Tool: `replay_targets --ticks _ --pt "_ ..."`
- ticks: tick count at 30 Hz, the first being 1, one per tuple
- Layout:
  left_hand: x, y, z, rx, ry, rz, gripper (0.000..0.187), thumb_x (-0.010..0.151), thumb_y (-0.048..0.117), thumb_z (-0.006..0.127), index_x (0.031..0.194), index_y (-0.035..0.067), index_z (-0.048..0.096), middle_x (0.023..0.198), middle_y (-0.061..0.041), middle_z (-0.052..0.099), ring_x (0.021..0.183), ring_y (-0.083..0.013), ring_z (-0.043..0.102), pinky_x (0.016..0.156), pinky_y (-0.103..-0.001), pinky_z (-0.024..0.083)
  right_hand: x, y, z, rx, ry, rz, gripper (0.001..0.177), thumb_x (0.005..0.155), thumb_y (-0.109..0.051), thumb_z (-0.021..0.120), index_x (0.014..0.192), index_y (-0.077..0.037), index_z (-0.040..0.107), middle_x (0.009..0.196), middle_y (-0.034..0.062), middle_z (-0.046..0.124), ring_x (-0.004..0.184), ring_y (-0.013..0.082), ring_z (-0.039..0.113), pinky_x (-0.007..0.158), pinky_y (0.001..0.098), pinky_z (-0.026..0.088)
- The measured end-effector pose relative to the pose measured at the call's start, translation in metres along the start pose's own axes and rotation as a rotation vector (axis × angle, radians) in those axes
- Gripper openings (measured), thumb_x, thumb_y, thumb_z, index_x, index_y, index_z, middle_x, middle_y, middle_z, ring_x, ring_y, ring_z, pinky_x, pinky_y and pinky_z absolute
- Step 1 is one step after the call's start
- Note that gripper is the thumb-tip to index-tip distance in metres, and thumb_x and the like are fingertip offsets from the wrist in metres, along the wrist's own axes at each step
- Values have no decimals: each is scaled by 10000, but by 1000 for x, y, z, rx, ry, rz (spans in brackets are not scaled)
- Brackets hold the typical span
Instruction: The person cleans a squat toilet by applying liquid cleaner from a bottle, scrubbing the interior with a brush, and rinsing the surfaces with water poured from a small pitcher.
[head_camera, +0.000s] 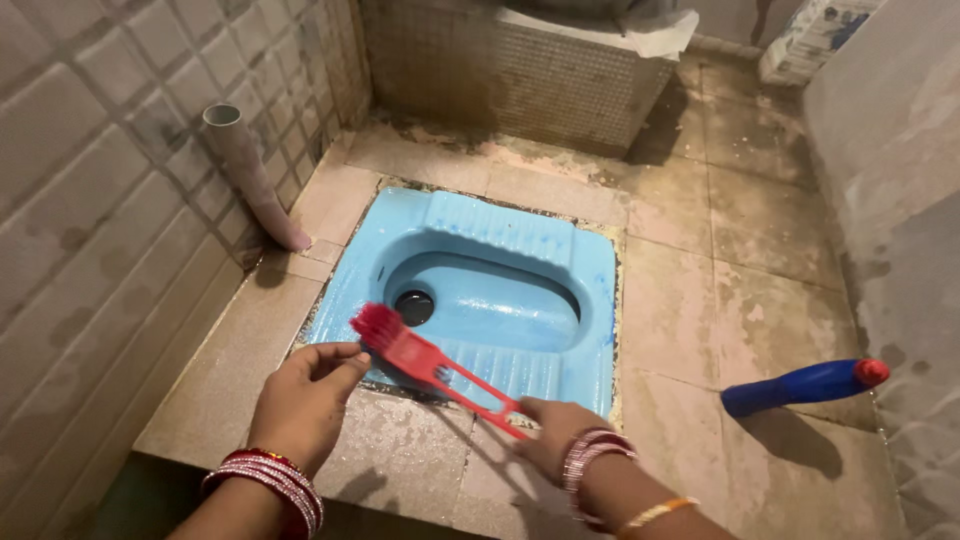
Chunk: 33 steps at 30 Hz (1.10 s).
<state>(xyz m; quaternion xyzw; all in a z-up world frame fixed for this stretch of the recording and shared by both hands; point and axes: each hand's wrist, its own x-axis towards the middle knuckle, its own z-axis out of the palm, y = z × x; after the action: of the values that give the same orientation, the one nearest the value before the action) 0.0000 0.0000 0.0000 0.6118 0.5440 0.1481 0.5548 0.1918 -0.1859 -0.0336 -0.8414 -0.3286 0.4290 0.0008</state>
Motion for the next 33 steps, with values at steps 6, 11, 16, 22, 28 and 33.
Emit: replay_targets --ticks 6,11,16,22,28,33 --pt "5 -18 2 -80 -43 -29 307 909 242 723 1124 22 739 960 -91 744 875 -182 664 813 -342 527 -8 -52 -3 -97 16 38 639 897 -394 682 1503 -317 495 1442 81 606 1323 290 593 1136 424 449" --pt "10 -22 0 -35 -19 27 312 884 235 740 1109 19 742 971 -81 768 909 -167 694 841 -317 533 -4 26 -14 -118 62 143 700 867 -511 715 1501 -310 497 1458 72 594 1352 285 574 1147 401 448" --pt "12 -21 0 -39 -31 5 316 884 243 741 1109 20 747 990 -81 777 942 -164 710 877 -303 537 -7 91 -18 -38 94 148 745 830 -458 696 1528 -335 466 1463 45 620 1347 266 603 1130 391 475" --pt "15 -33 8 -62 -25 9 320 868 232 744 1115 28 740 991 -74 780 942 -165 708 877 -307 533 11 17 -4 -38 67 86 751 884 -536 683 1541 -283 420 1484 102 565 1366 284 564 1157 392 438" --pt "15 -27 4 5 19 -32 318 882 244 741 1119 32 738 996 -79 774 938 -171 708 876 -319 538 -8 -26 -17 -107 -17 86 680 955 -460 573 1584 -340 344 1429 121 609 1304 310 610 1109 421 481" --pt "20 -20 -7 -48 24 -29 319 894 258 727 1115 28 736 1000 -80 768 943 -172 704 885 -317 532 -24 -1 -41 -382 -18 54 653 967 -495 562 1578 -406 350 1362 139 654 1241 321 640 1069 413 508"
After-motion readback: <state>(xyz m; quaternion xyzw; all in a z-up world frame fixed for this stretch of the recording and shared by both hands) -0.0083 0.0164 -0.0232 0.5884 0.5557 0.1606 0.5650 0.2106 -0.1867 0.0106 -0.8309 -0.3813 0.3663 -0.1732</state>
